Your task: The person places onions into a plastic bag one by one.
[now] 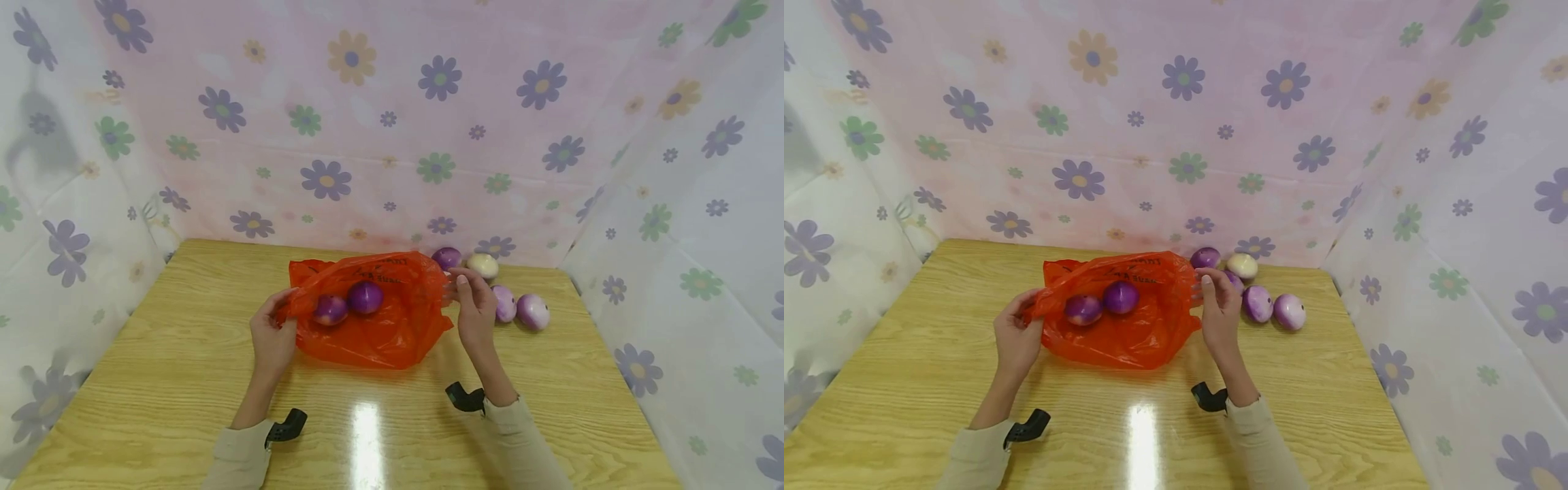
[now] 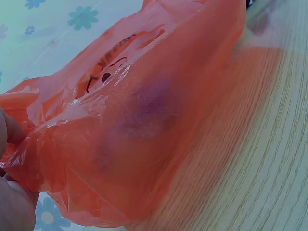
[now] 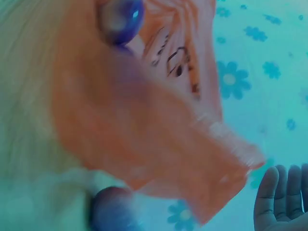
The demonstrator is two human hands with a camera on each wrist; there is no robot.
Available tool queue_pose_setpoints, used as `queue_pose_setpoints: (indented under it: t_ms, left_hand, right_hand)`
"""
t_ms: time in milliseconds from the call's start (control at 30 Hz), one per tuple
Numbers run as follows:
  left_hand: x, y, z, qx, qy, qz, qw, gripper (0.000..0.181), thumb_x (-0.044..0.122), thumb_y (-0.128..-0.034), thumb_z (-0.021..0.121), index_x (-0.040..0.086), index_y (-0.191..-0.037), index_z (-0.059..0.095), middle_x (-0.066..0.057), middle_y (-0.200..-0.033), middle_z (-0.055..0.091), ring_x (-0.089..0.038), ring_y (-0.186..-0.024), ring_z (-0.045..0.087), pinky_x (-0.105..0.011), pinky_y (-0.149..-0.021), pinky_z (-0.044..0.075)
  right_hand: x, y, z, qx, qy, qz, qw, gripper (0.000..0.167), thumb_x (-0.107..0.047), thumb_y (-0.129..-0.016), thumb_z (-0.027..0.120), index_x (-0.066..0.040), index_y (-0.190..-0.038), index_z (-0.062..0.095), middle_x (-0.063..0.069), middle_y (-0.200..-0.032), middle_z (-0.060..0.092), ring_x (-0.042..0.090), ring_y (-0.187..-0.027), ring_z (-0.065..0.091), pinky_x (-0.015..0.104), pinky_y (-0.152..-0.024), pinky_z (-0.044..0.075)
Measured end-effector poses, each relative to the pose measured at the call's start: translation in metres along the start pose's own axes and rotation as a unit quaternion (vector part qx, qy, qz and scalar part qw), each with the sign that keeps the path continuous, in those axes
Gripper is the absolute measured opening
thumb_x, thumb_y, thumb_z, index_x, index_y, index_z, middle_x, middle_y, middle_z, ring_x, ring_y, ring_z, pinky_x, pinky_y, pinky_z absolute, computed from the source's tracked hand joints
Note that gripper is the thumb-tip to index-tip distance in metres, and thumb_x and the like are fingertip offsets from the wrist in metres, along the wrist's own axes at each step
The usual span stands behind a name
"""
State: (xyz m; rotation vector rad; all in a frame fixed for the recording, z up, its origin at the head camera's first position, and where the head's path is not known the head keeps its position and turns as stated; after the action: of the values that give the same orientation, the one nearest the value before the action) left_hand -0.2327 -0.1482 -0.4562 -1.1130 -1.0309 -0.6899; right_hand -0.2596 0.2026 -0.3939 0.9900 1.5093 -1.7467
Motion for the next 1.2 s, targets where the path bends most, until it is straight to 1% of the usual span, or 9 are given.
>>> queue_pose_setpoints:
  t_ms: [167, 300, 367, 533, 667, 800, 967, 1033, 1200]
  left_hand:
    - [-0.002, 0.0, -0.001, 0.004, -0.002, -0.001, 1.0, 0.036, -0.018, -0.0912, 0.055, -0.004, -0.121, 0.069, 0.003, -0.107, 0.068, -0.009, -0.097, 0.064, -0.014, -0.087, 0.054]
    - [-0.001, 0.001, -0.001, 0.011, -0.001, 0.001, 0.9999, 0.035, -0.018, -0.0903, 0.056, -0.005, -0.12, 0.069, 0.007, -0.105, 0.068, -0.008, -0.095, 0.064, -0.012, -0.086, 0.053]
    - [-0.001, 0.002, -0.001, 0.013, 0.003, 0.002, 0.9999, 0.034, -0.018, -0.0907, 0.057, -0.005, -0.12, 0.07, 0.008, -0.105, 0.068, -0.007, -0.094, 0.064, -0.012, -0.085, 0.054]
    - [-0.002, 0.002, -0.002, 0.013, 0.002, 0.004, 0.9999, 0.034, -0.016, -0.0917, 0.057, -0.003, -0.12, 0.07, 0.007, -0.105, 0.069, -0.009, -0.094, 0.064, -0.013, -0.084, 0.054]
    - [-0.003, 0.001, -0.001, 0.014, 0.004, 0.0, 0.9999, 0.033, -0.016, -0.0922, 0.056, -0.004, -0.12, 0.07, 0.008, -0.105, 0.069, -0.008, -0.093, 0.064, -0.013, -0.083, 0.054]
    - [0.007, 0.001, 0.002, 0.014, 0.007, 0.0, 0.9999, 0.032, -0.019, -0.091, 0.054, -0.01, -0.119, 0.068, 0.009, -0.103, 0.068, -0.005, -0.092, 0.063, -0.012, -0.083, 0.054]
    - [0.027, 0.004, 0.005, 0.014, 0.002, 0.006, 0.9999, 0.031, -0.021, -0.0886, 0.053, -0.016, -0.117, 0.065, 0.01, -0.101, 0.068, -0.004, -0.09, 0.063, -0.011, -0.082, 0.053]
    - [0.021, 0.004, 0.004, 0.017, 0.002, 0.002, 0.9998, 0.032, -0.022, -0.0885, 0.054, -0.016, -0.117, 0.065, 0.01, -0.101, 0.068, -0.004, -0.089, 0.062, -0.012, -0.082, 0.054]
    - [-0.001, 0.002, 0.002, 0.023, 0.006, 0.002, 0.9997, 0.035, -0.022, -0.0886, 0.054, -0.011, -0.119, 0.067, 0.012, -0.102, 0.068, -0.005, -0.09, 0.062, -0.012, -0.082, 0.053]
  right_hand:
    - [0.018, 0.007, -0.022, 0.03, 0.014, 0.025, 0.9991, 0.032, -0.014, -0.108, 0.048, 0.015, -0.114, 0.06, 0.009, -0.097, 0.065, 0.019, -0.083, 0.065, 0.023, -0.077, 0.058]
    - [0.037, 0.011, -0.045, 0.061, 0.029, 0.054, 0.9962, 0.029, -0.014, -0.107, 0.05, 0.01, -0.111, 0.064, 0.011, -0.097, 0.064, 0.014, -0.081, 0.065, 0.022, -0.075, 0.057]
    - [0.046, 0.014, -0.058, 0.079, 0.038, 0.066, 0.9939, 0.029, -0.013, -0.107, 0.051, 0.012, -0.111, 0.064, 0.01, -0.097, 0.065, 0.012, -0.08, 0.064, 0.02, -0.073, 0.056]
    - [0.065, 0.021, -0.09, 0.105, 0.081, 0.101, 0.986, 0.031, -0.011, -0.106, 0.051, 0.018, -0.114, 0.061, -0.002, -0.091, 0.068, 0.014, -0.08, 0.065, 0.018, -0.071, 0.056]
    - [0.075, 0.027, -0.113, 0.125, 0.099, 0.149, 0.9759, 0.031, -0.01, -0.105, 0.052, 0.016, -0.118, 0.062, -0.007, -0.089, 0.067, 0.007, -0.078, 0.064, 0.016, -0.072, 0.055]
    - [0.081, 0.031, -0.135, 0.153, 0.083, 0.183, 0.9676, 0.029, -0.008, -0.104, 0.055, 0.015, -0.12, 0.062, -0.006, -0.093, 0.067, 0.005, -0.08, 0.062, 0.016, -0.069, 0.055]
    - [0.08, 0.033, -0.159, 0.204, 0.072, 0.188, 0.9582, 0.02, -0.001, -0.099, 0.059, 0.011, -0.112, 0.065, -0.007, -0.087, 0.067, 0.005, -0.074, 0.063, 0.016, -0.064, 0.055]
    - [0.079, 0.033, -0.169, 0.224, 0.087, 0.188, 0.9524, 0.02, -0.002, -0.097, 0.06, 0.01, -0.112, 0.066, -0.007, -0.087, 0.066, 0.004, -0.075, 0.062, 0.013, -0.064, 0.053]
    - [0.076, 0.032, -0.192, 0.253, 0.163, 0.185, 0.9355, 0.029, -0.009, -0.097, 0.061, 0.008, -0.12, 0.064, -0.007, -0.103, 0.058, 0.006, -0.085, 0.053, 0.01, -0.064, 0.045]
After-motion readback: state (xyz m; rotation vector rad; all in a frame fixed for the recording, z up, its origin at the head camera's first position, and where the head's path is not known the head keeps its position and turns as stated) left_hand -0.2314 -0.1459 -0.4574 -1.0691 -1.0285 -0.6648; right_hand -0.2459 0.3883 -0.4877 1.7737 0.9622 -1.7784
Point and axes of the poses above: each hand's wrist, its own y-axis away from the middle knuckle, its own z-axis out of the palm, x = y × z, the point moved 7 cm from there along -y, towards the middle knuckle
